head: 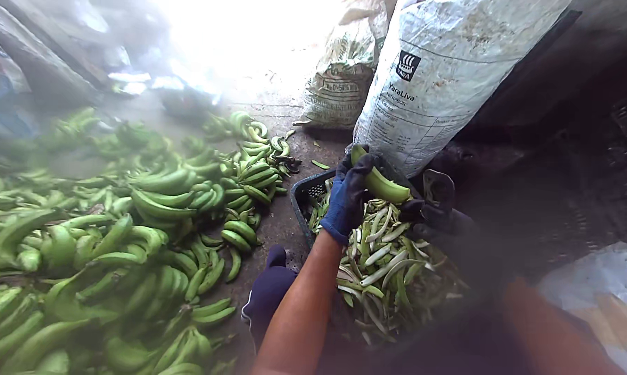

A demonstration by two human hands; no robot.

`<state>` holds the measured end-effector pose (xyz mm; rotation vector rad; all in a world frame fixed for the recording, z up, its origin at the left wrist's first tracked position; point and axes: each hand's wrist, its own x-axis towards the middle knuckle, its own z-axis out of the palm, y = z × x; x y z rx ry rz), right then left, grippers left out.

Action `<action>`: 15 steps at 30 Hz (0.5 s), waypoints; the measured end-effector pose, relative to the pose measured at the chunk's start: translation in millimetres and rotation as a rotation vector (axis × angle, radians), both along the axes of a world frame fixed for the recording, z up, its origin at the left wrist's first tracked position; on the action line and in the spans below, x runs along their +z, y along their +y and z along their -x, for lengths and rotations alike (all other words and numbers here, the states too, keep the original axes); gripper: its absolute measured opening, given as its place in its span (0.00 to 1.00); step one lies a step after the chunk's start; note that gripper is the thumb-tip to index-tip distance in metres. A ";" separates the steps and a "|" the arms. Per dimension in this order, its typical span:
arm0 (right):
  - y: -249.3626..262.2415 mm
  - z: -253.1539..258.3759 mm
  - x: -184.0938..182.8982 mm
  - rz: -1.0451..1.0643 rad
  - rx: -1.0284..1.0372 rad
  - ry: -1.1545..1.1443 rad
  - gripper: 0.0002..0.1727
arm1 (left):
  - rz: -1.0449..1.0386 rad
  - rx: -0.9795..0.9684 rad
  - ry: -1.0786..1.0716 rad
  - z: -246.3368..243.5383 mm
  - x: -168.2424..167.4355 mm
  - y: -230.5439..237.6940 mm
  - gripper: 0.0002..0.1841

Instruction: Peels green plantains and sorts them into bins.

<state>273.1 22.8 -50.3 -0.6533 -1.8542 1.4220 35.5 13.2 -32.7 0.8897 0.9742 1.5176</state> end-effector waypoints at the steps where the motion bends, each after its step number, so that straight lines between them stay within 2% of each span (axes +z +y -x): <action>1: -0.6 -3.4 3.3 -0.004 -0.014 -0.045 0.24 | -0.009 0.001 0.051 1.8 1.1 -1.1 0.28; 4: -1.5 -9.6 12.5 -0.002 -0.050 -0.230 0.37 | -0.024 -0.053 0.071 5.4 8.5 -3.8 0.24; 11: -2.1 -3.9 4.2 -0.473 -0.082 -0.471 0.31 | 0.010 -0.064 0.211 -3.9 14.1 -9.8 0.23; 15: 18.7 -2.6 25.6 -0.557 -0.325 -0.642 0.27 | -0.058 -0.180 0.243 -18.7 16.6 -27.9 0.19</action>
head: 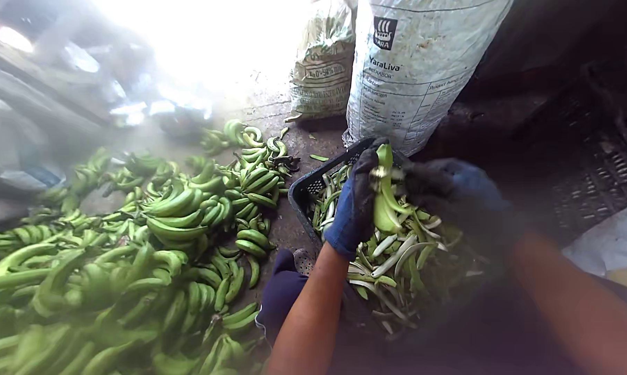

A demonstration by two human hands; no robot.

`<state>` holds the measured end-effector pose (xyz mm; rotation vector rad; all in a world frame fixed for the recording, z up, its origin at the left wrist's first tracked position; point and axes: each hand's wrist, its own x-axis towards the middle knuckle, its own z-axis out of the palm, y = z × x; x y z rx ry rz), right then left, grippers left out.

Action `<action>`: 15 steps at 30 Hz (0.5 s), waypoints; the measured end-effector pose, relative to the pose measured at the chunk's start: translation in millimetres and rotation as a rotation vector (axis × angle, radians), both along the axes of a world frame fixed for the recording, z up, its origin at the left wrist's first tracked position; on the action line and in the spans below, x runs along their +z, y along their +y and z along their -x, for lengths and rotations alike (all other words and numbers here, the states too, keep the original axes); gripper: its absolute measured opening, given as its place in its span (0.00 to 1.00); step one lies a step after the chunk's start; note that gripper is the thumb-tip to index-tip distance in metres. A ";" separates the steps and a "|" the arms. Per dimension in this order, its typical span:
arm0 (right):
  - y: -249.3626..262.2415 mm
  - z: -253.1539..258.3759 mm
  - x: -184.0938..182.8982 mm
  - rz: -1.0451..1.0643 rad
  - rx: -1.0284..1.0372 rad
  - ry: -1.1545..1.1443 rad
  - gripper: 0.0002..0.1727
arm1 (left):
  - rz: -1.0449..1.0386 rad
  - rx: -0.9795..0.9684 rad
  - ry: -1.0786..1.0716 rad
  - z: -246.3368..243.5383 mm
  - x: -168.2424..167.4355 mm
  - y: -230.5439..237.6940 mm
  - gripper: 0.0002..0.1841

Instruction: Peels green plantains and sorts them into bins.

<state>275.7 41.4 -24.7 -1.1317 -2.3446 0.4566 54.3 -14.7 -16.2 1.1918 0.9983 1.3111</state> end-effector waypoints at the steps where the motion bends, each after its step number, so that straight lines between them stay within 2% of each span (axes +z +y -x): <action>1: 9.0 -3.2 5.6 0.005 -0.089 -0.014 0.28 | 0.031 -0.052 -0.016 -1.6 2.9 -2.5 0.19; 3: 24.9 -12.3 12.5 -0.011 -0.209 0.014 0.27 | 0.094 -0.147 -0.005 -0.9 6.3 -4.4 0.20; 5: 23.1 -20.1 17.5 0.073 -0.255 0.055 0.31 | 0.136 -0.185 0.043 4.3 5.2 -1.1 0.21; 7: 12.0 -17.1 16.1 0.123 -0.172 0.112 0.30 | 0.149 -0.077 0.109 9.8 0.5 4.6 0.25; 10: -11.3 1.2 1.1 0.201 0.087 0.198 0.29 | 0.050 0.269 0.279 14.6 -8.9 14.5 0.29; 12: -21.0 8.6 -12.9 0.144 0.197 0.162 0.32 | -0.034 0.467 0.276 11.6 -11.1 26.2 0.27; 14: -21.3 13.2 -18.5 0.046 0.225 0.132 0.32 | -0.050 0.512 0.192 8.1 -10.4 25.3 0.26; 15: -17.0 13.7 -15.9 0.007 0.213 0.116 0.30 | -0.027 0.449 0.199 7.9 -9.8 15.1 0.26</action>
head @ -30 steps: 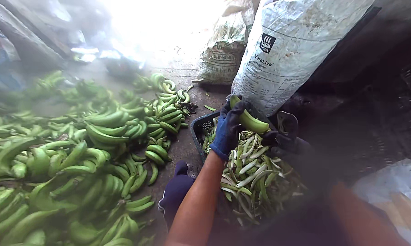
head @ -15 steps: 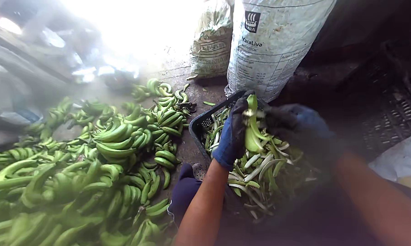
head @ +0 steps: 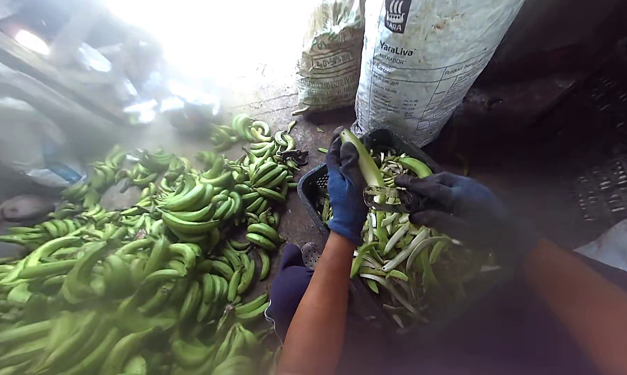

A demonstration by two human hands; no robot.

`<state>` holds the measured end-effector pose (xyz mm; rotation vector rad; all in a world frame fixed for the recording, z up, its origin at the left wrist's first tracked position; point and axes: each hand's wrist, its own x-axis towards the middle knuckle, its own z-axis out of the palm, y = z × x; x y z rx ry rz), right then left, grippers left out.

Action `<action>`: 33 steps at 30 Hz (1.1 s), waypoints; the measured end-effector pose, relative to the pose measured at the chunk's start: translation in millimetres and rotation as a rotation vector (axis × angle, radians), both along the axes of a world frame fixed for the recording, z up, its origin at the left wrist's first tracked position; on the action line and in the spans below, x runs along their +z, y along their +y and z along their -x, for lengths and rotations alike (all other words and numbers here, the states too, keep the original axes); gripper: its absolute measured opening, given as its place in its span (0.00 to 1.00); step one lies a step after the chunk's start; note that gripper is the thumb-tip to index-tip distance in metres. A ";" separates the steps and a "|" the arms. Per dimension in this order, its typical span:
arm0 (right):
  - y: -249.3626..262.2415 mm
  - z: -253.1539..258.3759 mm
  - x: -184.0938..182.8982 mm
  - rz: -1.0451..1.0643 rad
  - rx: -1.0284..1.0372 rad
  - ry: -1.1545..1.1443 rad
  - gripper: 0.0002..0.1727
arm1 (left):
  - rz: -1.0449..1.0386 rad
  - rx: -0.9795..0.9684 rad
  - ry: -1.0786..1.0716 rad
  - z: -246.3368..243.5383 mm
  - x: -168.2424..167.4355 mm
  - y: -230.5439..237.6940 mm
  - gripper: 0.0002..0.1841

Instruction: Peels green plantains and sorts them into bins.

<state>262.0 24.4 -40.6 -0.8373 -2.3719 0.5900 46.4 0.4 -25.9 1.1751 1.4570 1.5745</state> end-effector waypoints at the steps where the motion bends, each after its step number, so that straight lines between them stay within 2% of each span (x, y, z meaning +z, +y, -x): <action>1: 7.0 -0.8 5.6 -0.018 -0.034 -0.007 0.30 | 0.042 -0.102 -0.002 -0.6 1.0 -10.3 0.25; 3: 28.2 -10.2 15.9 0.009 -0.149 -0.008 0.28 | 0.137 -0.378 -0.032 -1.5 10.4 -26.5 0.21; 4: 37.4 -16.3 18.8 0.011 -0.207 0.002 0.27 | 0.185 -0.508 -0.058 -2.3 14.8 -28.9 0.23; 5: 43.3 -21.5 19.3 -0.002 -0.260 0.007 0.30 | 0.218 -0.586 -0.086 -3.5 15.6 -27.8 0.27; 6: 43.7 -23.4 20.6 -0.007 -0.290 0.011 0.33 | 0.222 -0.580 -0.115 -5.0 12.2 -24.7 0.26; 8: 29.4 -16.5 24.1 0.019 -0.261 0.005 0.35 | 0.151 -0.414 -0.101 -4.6 1.0 -16.6 0.24; 10: 10.1 -2.9 18.8 0.010 -0.163 -0.021 0.31 | 0.030 -0.243 -0.148 -0.9 -7.0 -6.7 0.22; 13: -3.3 8.0 0.9 -0.111 -0.097 -0.036 0.32 | -0.047 -0.004 -0.597 -5.5 4.9 15.2 0.14; 14: -3.8 9.1 -0.8 -0.137 -0.095 -0.045 0.31 | -0.071 0.086 -0.661 -7.8 9.2 21.7 0.14; 15: -3.6 9.8 -0.4 -0.158 -0.108 -0.050 0.31 | -0.075 0.116 -0.618 -8.7 8.5 21.0 0.14; 17: -0.2 8.3 1.5 -0.167 -0.169 -0.068 0.30 | -0.067 0.057 -0.372 -9.3 3.3 7.9 0.21; 19: 5.3 3.6 6.6 -0.111 -0.226 -0.058 0.31 | -0.109 -0.020 -0.278 -13.3 3.4 4.1 0.23; 23: 22.0 -12.0 27.7 0.145 -0.256 -0.009 0.31 | 0.008 -0.426 -0.121 -9.5 6.9 -4.7 0.23; 25: 32.8 -20.4 24.3 0.261 -0.217 0.047 0.29 | 0.160 -0.653 -0.044 -10.5 11.6 -5.1 0.24; 27: 41.7 -25.2 8.7 0.394 -0.204 0.126 0.26 | 0.297 -0.795 0.020 -16.3 10.0 -1.4 0.26; 29: 43.7 -24.7 -6.2 0.431 -0.211 0.167 0.26 | 0.355 -0.759 0.075 -20.3 6.6 -0.3 0.27; 31: 36.0 -19.2 -6.9 0.270 -0.197 0.054 0.29 | 0.343 -0.544 0.026 -19.0 -5.7 1.3 0.25; 33: 24.2 -10.6 -5.4 0.044 -0.127 -0.034 0.31 | 0.252 -0.363 -0.163 -13.0 -17.4 4.9 0.21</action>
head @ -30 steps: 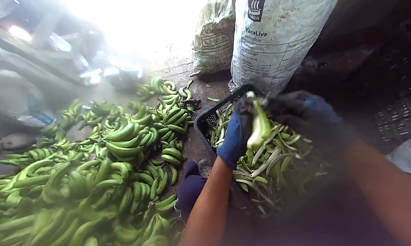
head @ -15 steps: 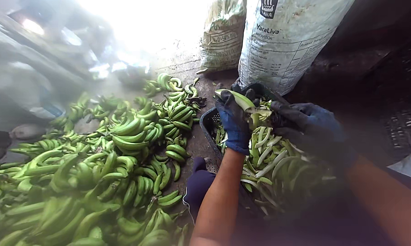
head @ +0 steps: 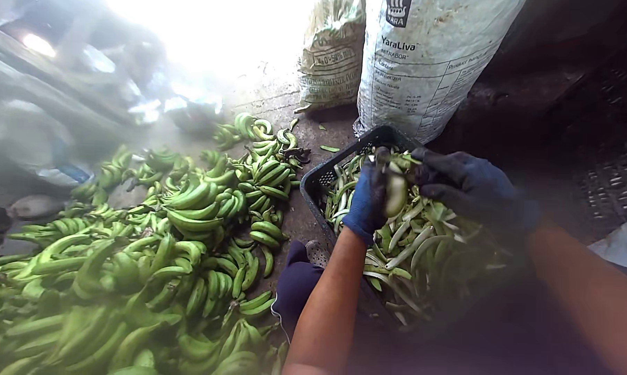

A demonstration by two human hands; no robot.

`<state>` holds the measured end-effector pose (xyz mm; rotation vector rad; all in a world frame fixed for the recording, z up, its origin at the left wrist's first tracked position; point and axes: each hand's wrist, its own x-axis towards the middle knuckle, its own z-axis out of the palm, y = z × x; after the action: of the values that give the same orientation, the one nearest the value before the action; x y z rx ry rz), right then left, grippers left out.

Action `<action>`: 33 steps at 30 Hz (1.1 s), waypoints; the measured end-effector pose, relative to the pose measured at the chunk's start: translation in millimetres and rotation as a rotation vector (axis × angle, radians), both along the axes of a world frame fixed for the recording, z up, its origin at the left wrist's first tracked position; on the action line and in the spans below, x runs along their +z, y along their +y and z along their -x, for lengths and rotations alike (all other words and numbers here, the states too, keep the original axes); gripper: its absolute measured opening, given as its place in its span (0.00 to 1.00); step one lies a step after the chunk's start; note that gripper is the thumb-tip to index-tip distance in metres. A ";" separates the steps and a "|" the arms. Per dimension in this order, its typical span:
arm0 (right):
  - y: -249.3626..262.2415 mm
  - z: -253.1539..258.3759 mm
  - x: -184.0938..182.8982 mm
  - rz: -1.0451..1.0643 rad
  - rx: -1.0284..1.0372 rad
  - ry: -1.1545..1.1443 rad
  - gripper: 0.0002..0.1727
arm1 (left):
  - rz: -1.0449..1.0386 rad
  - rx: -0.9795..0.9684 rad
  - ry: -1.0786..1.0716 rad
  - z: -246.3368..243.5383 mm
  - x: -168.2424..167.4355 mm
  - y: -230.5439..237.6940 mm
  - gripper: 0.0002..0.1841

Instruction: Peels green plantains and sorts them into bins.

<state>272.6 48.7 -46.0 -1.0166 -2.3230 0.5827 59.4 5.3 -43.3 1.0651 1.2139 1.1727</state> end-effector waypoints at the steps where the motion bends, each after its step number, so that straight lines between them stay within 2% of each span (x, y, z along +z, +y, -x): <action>1: -5.2 2.5 -1.6 -0.115 0.039 -0.023 0.31 | -0.009 0.081 -0.190 1.2 1.3 2.7 0.20; 3: -9.4 5.3 -6.1 -0.332 0.085 -0.020 0.30 | 0.040 0.204 -0.642 3.0 9.7 11.1 0.21; 4: -9.9 6.2 -6.9 -0.404 0.090 -0.011 0.29 | 0.008 0.239 -0.741 4.8 10.3 13.0 0.21; 7: -9.4 10.4 -1.6 -0.480 0.043 -0.018 0.25 | -0.102 0.281 -0.783 5.9 6.7 14.4 0.17; 9: -10.2 11.8 3.0 -0.425 0.014 -0.060 0.29 | -0.131 0.269 -0.773 4.6 10.4 12.8 0.16; 11: -13.7 15.7 10.9 -0.246 -0.031 -0.103 0.31 | -0.207 0.237 -0.646 2.7 16.4 9.6 0.17; 14: -14.4 17.6 17.8 -0.012 -0.096 -0.106 0.32 | -0.345 0.168 -0.072 3.5 14.1 -7.4 0.19; 16: -10.6 12.3 17.4 0.029 -0.093 -0.101 0.32 | -0.260 0.160 0.117 2.8 12.3 -10.9 0.20; 19: -4.2 11.6 12.2 0.118 -0.140 -0.111 0.33 | -0.175 0.048 0.398 -1.1 15.7 -9.8 0.21; 21: 2.8 10.0 2.6 0.404 -0.218 0.001 0.27 | -0.134 -0.042 0.481 -5.6 16.1 -8.5 0.25; 23: 11.7 3.8 -10.4 0.757 -0.269 0.169 0.21 | -0.012 -0.113 0.416 -8.6 11.9 -9.4 0.31; 24: 12.0 2.9 -12.2 0.823 -0.292 0.207 0.22 | 0.065 -0.139 0.321 -8.1 8.0 -6.6 0.32; 25: 9.6 3.9 -10.7 0.795 -0.299 0.202 0.23 | 0.139 -0.140 0.194 -6.5 4.2 -2.7 0.32; 27: 0.1 5.8 -2.1 0.533 -0.200 0.124 0.28 | 0.210 -0.076 -0.033 -0.3 -0.5 4.7 0.30; 29: -6.5 6.3 5.9 0.223 -0.019 0.015 0.32 | 0.161 -0.016 -0.164 7.7 1.8 6.9 0.21; 30: -8.0 5.5 5.7 0.096 0.047 -0.032 0.33 | 0.108 -0.010 -0.160 12.6 2.4 3.4 0.18; 33: -12.4 -0.2 1.4 -0.180 0.165 -0.087 0.33 | 0.109 -0.031 -0.318 23.7 7.4 -8.8 0.24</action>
<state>272.7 36.3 -44.6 -0.7868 -2.5008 0.3886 35.6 -3.5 -35.9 0.7791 0.9963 1.1865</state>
